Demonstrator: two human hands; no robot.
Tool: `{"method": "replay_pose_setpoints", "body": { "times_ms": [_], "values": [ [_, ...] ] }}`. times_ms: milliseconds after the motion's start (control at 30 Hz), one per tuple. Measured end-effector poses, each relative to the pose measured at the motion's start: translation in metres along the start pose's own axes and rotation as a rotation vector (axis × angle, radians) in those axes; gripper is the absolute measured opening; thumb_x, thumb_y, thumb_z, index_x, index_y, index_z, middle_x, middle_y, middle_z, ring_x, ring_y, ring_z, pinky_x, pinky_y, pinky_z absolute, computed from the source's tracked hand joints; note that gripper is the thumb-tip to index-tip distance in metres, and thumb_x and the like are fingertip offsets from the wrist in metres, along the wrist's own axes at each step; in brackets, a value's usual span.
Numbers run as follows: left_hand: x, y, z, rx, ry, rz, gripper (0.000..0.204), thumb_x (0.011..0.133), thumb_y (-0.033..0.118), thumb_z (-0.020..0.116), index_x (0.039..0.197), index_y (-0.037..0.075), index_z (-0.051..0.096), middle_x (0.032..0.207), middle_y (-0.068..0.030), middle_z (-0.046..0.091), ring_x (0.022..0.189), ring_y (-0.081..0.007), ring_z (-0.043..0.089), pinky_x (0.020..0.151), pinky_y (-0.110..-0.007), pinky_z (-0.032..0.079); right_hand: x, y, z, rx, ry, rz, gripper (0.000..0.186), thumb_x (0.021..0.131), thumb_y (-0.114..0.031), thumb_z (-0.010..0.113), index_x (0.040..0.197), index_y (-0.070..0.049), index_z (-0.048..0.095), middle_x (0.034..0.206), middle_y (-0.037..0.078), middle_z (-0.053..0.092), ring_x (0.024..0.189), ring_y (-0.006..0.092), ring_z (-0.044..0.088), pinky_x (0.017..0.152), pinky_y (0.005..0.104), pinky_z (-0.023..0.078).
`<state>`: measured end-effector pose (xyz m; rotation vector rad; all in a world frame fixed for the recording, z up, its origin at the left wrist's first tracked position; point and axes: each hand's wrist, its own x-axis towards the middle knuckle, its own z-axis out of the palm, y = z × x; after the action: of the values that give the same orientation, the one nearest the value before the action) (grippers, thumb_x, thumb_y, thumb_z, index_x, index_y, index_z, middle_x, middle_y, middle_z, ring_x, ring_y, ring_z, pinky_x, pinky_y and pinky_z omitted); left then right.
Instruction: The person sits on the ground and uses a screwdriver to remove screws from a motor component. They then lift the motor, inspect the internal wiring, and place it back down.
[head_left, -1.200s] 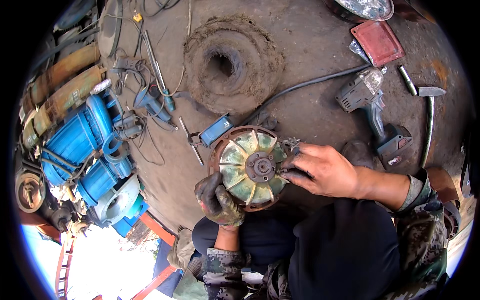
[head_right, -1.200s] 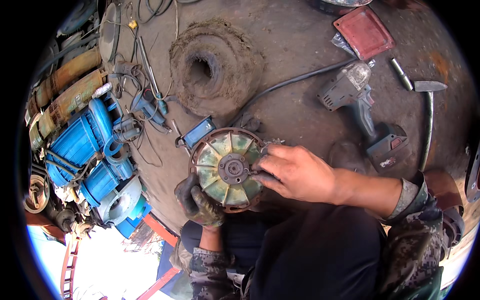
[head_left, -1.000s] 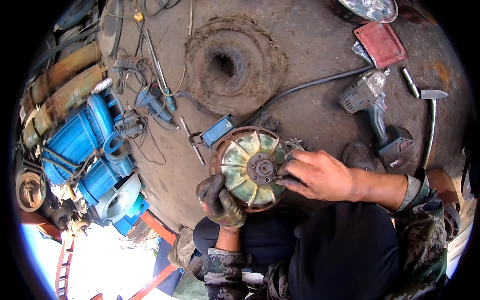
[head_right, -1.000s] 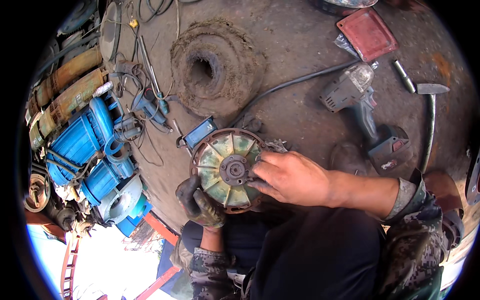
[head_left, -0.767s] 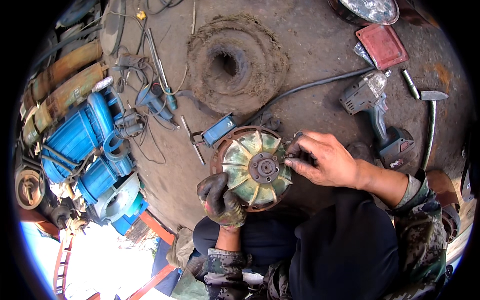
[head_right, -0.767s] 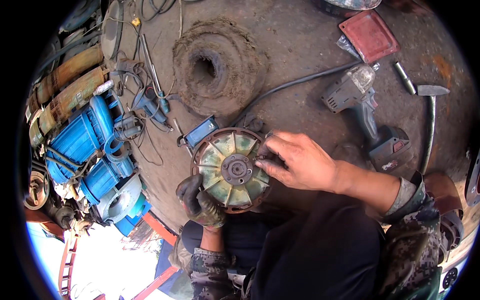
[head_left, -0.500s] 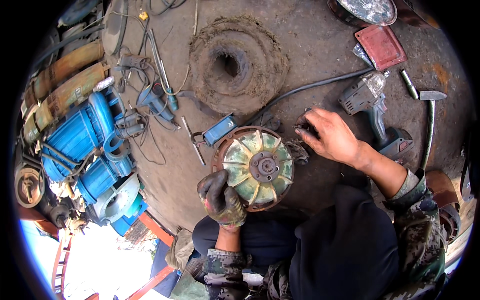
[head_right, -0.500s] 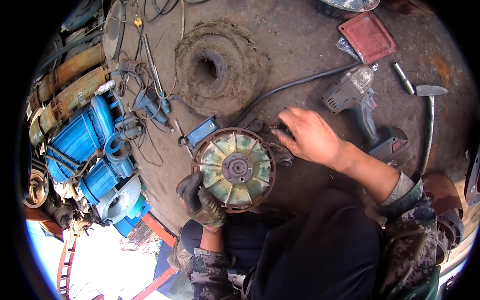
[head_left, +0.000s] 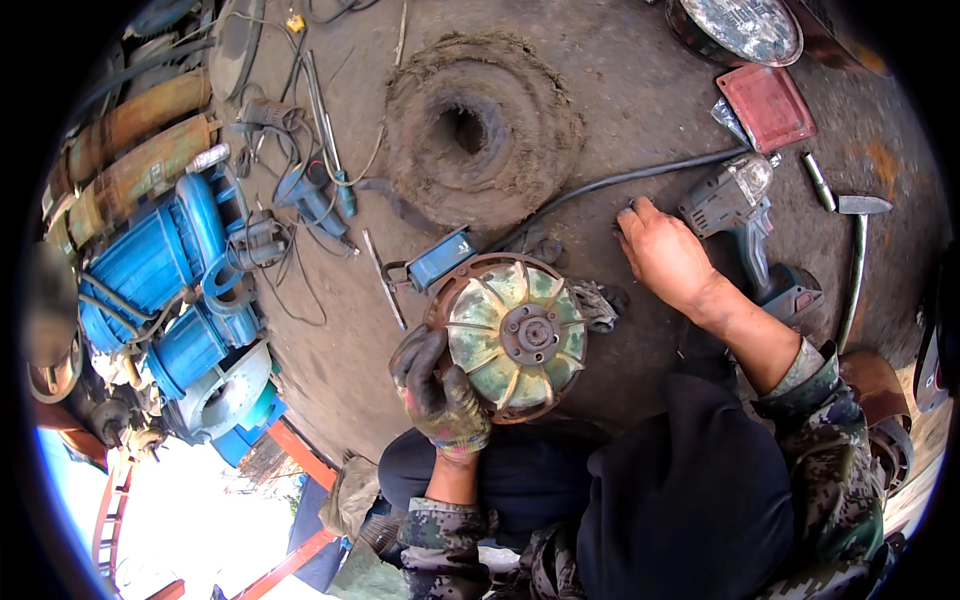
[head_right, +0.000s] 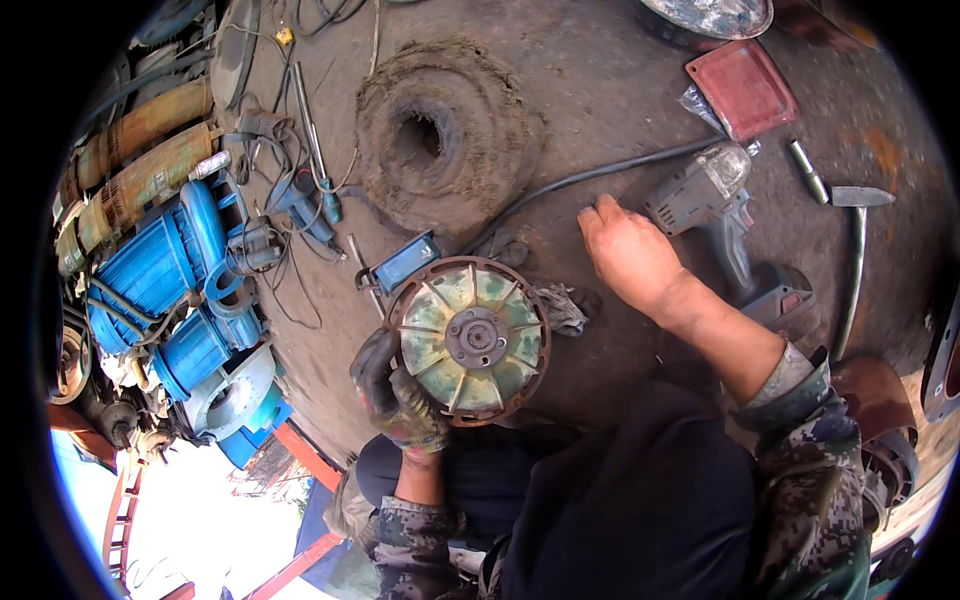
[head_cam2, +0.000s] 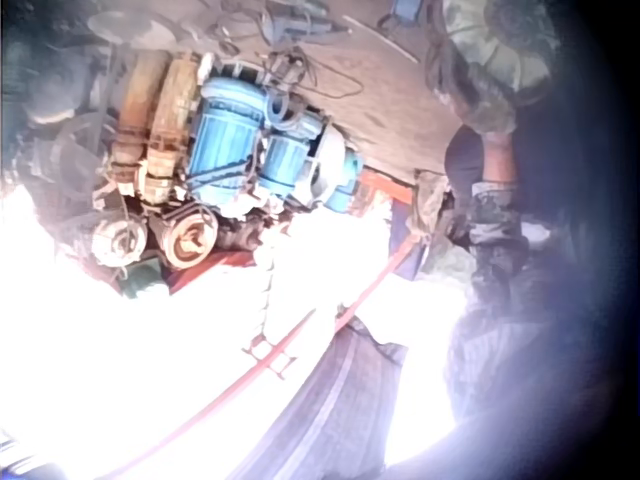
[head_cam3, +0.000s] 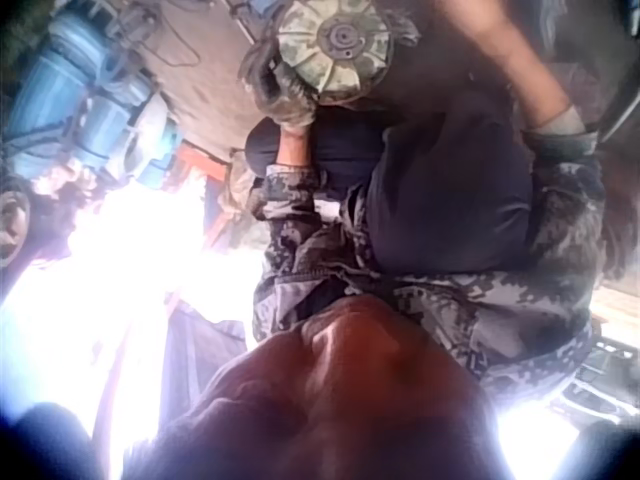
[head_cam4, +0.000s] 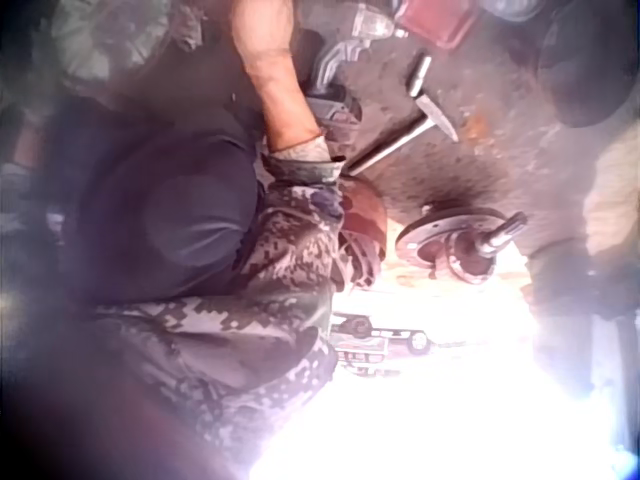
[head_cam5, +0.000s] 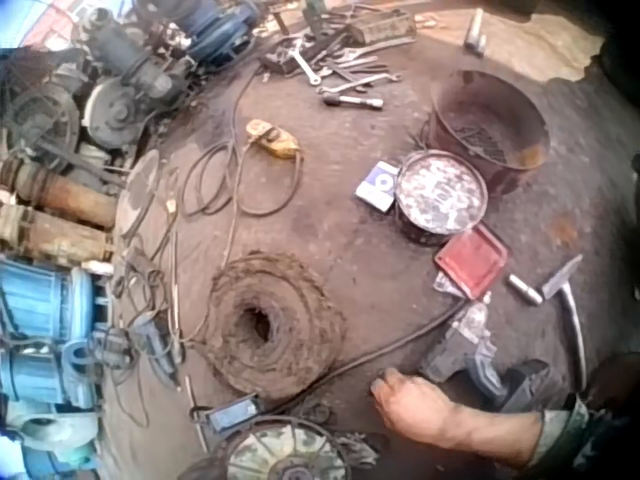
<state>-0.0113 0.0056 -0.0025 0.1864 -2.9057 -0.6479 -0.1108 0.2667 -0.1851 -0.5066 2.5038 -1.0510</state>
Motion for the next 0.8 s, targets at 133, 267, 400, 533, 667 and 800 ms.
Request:
{"method": "replay_pose_setpoints", "body": {
  "times_ms": [133, 267, 400, 533, 667, 800],
  "values": [
    [-0.001, 0.0, 0.0, -0.004, 0.005, -0.005, 0.046, 0.111, 0.039, 0.056, 0.128, -0.002, 0.069, 0.128, -0.0208, 0.067, 0.123, -0.0348, 0.064, 0.107, -0.046, 0.05, 0.0, -0.007, -0.004, -0.032, -0.022, 0.068, 0.019, 0.098, -0.011, 0.068, 0.112, 0.0, 0.062, 0.102, 0.024, 0.061, 0.092, 0.0455, 0.071, 0.08, 0.0531, 0.06],
    [-0.002, -0.002, 0.003, 0.074, 0.045, -0.034, 0.046, 0.111, 0.037, 0.055, 0.13, -0.002, 0.068, 0.13, -0.0212, 0.066, 0.126, -0.0344, 0.062, 0.108, -0.045, 0.048, -0.007, -0.026, -0.005, 0.328, 0.083, 0.018, 0.036, 0.101, -0.023, 0.072, 0.128, 0.0, 0.066, 0.107, 0.024, 0.063, 0.099, 0.0453, 0.067, 0.088, 0.0536, 0.055],
    [-0.001, -0.005, 0.005, 0.024, 0.069, -0.105, 0.035, 0.113, 0.022, 0.051, 0.134, -0.002, 0.065, 0.133, -0.0194, 0.066, 0.127, -0.0318, 0.061, 0.11, -0.043, 0.047, 0.003, -0.052, 0.02, 0.813, -0.19, 0.301, 0.071, 0.112, -0.062, 0.043, 0.13, 0.003, 0.065, 0.126, 0.03, 0.066, 0.13, 0.0459, 0.054, 0.114, 0.0501, 0.041],
    [-0.004, -0.001, 0.006, -0.014, 0.046, -0.268, 0.03, 0.112, 0.008, 0.049, 0.135, -0.002, 0.065, 0.135, -0.0167, 0.066, 0.126, -0.0291, 0.061, 0.111, -0.042, 0.046, 0.012, -0.078, 0.054, 1.242, -0.231, 0.672, 0.072, 0.112, -0.063, 0.044, 0.131, 0.003, 0.065, 0.126, 0.019, 0.069, 0.13, 0.0318, 0.055, 0.116, 0.0437, 0.041],
    [-0.018, -0.009, 0.0, -0.007, 0.015, -0.27, 0.03, 0.109, 0.003, 0.05, 0.135, -0.003, 0.063, 0.135, -0.0187, 0.066, 0.127, -0.0324, 0.063, 0.112, -0.042, 0.047, 0.0, -0.095, 0.063, 1.773, -0.2, 0.864, 0.05, 0.112, -0.047, 0.057, 0.131, -0.002, 0.067, 0.126, 0.009, 0.067, 0.123, 0.0198, 0.058, 0.111, 0.0363, 0.044],
    [-0.035, -0.045, -0.015, -0.142, 0.077, -0.285, 0.028, 0.11, 0.005, 0.052, 0.133, -0.002, 0.065, 0.136, -0.0184, 0.067, 0.126, -0.0325, 0.064, 0.112, -0.043, 0.049, -0.016, -0.124, 0.061, 1.345, -0.088, 0.641, 0.039, 0.111, -0.034, 0.058, 0.128, 0.0, 0.063, 0.138, 0.018, 0.056, 0.129, 0.0315, 0.054, 0.111, 0.0407, 0.042]
  ]
}}
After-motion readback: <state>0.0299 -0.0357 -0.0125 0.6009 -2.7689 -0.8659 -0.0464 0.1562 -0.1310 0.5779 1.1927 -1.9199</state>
